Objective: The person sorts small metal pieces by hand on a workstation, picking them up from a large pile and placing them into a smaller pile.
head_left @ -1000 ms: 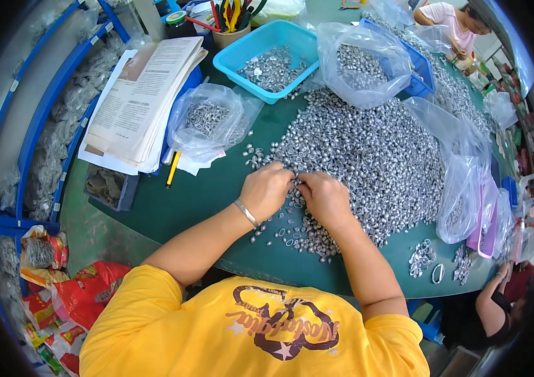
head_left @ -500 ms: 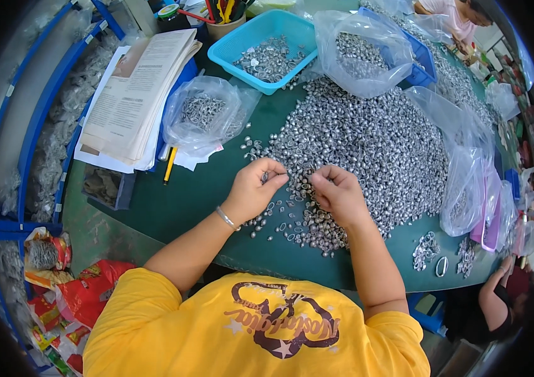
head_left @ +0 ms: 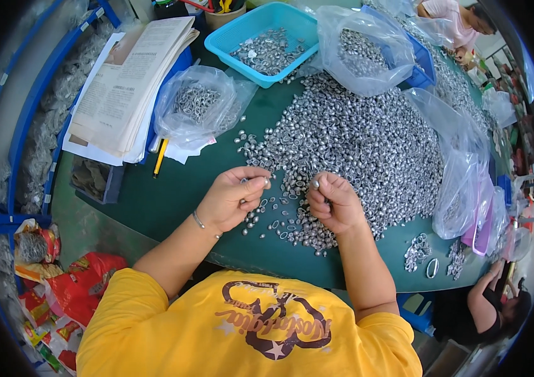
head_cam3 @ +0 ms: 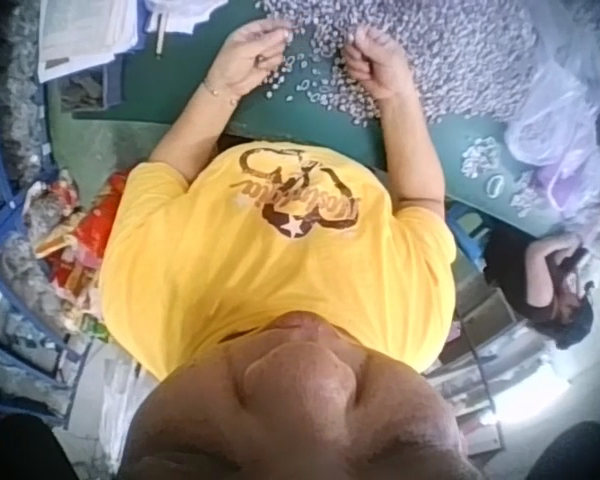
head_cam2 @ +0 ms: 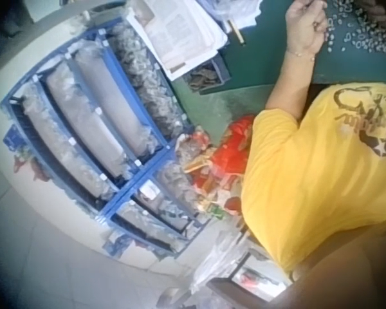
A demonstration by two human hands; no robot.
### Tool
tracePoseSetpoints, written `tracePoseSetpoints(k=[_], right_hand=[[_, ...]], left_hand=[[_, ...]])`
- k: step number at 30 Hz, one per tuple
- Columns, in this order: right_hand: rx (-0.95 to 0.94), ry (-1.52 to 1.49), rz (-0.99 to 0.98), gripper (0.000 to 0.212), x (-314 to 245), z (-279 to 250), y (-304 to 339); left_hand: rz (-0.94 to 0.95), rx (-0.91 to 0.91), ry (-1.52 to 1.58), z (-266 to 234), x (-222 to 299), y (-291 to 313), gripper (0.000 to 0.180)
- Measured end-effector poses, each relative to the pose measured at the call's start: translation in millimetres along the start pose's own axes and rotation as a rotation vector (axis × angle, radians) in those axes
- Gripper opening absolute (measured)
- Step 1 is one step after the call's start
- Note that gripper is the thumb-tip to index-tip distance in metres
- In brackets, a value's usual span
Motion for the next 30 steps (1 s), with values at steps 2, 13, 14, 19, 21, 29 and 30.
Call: tracePoseSetpoints(k=[2, 13, 14, 19, 21, 29, 30], right_hand=[[0.016, 0.015, -0.022, 0.015, 0.5, 0.7, -1.5], [0.141, 0.001, -0.121, 0.015, -16.8, 3.7, -14.2], [0.15, 0.083, -0.138, 0.015, -23.2, 4.6, -19.5], [0.273, 1.789, -0.741, 0.01, -54.4, 47.0, -41.5], [0.302, 1.831, -0.767, 0.011, -51.0, 45.8, -43.5], [-0.06, 0.021, -0.202, 0.009, -54.9, 11.4, -39.8], [0.008, 0.115, -0.227, 0.009, -57.2, 16.1, -38.3]], left_hand=[[0.009, 0.006, 0.035, -7.1, 0.8, 1.9, 0.008], [-0.038, 0.055, 0.258, -8.7, 5.9, 11.5, 0.012], [-0.036, 0.055, 0.261, -9.0, 8.8, 11.7, 0.012], [0.003, -0.005, 0.255, -13.3, 14.5, 8.5, 0.018], [0.015, 0.071, 0.182, -18.7, 16.4, 8.8, 0.014], [0.63, 0.268, -1.35, 20.8, 72.5, -20.3, 0.006], [0.635, 0.269, -1.347, 20.8, 72.4, -30.9, 0.006]])
Point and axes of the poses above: each hand's wrist, its own y-axis away from the middle knuckle, its own z-axis out of the palm, x = y × z, the point moved 8 cm from there along -y, towards the middle knuckle, and after that the axes turned 6 degrees about -y, right-handed, at the moved point
